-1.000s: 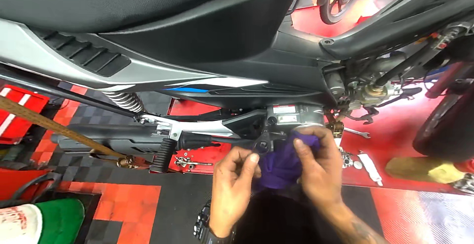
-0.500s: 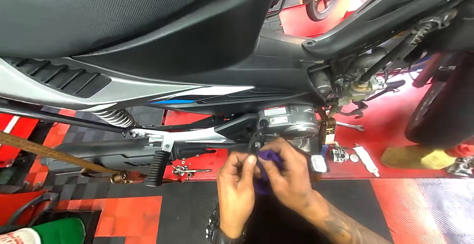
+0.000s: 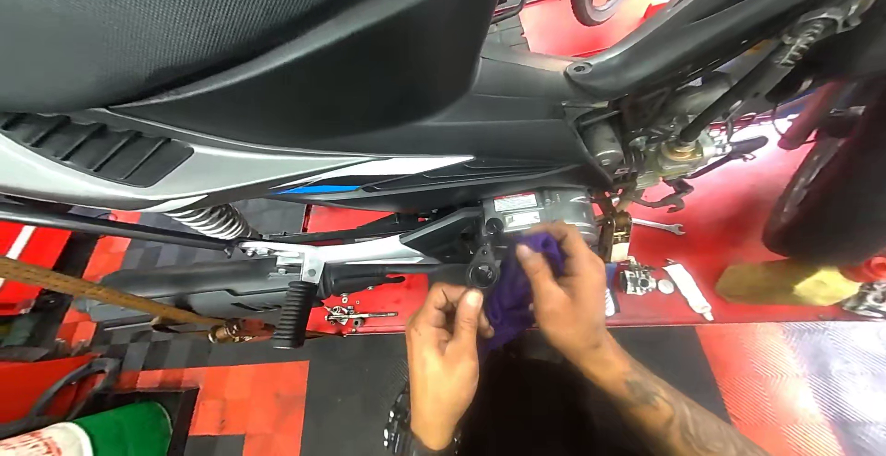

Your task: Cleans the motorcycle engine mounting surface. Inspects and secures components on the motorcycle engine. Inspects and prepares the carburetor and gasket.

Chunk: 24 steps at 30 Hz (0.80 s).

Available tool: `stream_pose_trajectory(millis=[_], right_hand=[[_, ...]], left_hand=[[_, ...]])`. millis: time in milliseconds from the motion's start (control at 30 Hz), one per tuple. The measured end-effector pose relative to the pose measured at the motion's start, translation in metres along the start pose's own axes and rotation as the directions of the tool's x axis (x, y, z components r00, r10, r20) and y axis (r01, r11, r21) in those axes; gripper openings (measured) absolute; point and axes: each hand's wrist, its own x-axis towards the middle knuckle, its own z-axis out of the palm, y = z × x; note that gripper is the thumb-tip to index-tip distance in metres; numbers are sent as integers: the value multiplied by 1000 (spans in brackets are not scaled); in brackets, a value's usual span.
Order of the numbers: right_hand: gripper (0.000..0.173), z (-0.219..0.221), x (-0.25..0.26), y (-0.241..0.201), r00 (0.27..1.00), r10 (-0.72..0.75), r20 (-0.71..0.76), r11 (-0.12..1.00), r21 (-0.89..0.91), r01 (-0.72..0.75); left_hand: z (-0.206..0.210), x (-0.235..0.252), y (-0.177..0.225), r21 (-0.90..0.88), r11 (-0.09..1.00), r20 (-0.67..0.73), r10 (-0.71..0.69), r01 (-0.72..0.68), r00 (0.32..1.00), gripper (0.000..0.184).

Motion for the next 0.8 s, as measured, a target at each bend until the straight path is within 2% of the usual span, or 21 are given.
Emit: stream_pose_trajectory(millis=[133, 300, 433, 633, 700, 800], right_hand=[[15, 0, -17, -3, 1000, -7, 1, 991, 132, 7], [10, 4, -5, 1, 987, -119, 111, 993, 30, 117], [11, 1, 6, 0, 978, -122, 168, 992, -9, 125], [10, -3, 1, 7, 978, -135, 160, 989, -39, 143], [12, 0, 8, 5, 991, -70, 114, 997, -36, 74], [16, -2, 11, -3, 967, 239, 85, 959, 137, -249]], left_hand=[[0, 0, -3, -12, 1000, 1, 4, -4, 1000, 17], [0, 0, -7, 47, 998, 44, 40, -43, 998, 14], [-2, 2, -7, 148, 988, 69, 36, -46, 997, 13], [1, 1, -13, 251, 964, 79, 70, -88, 994, 12], [1, 1, -15, 305, 940, 93, 133, -155, 987, 12], [-6, 5, -8, 438, 836, 72, 333, -330, 940, 14]])
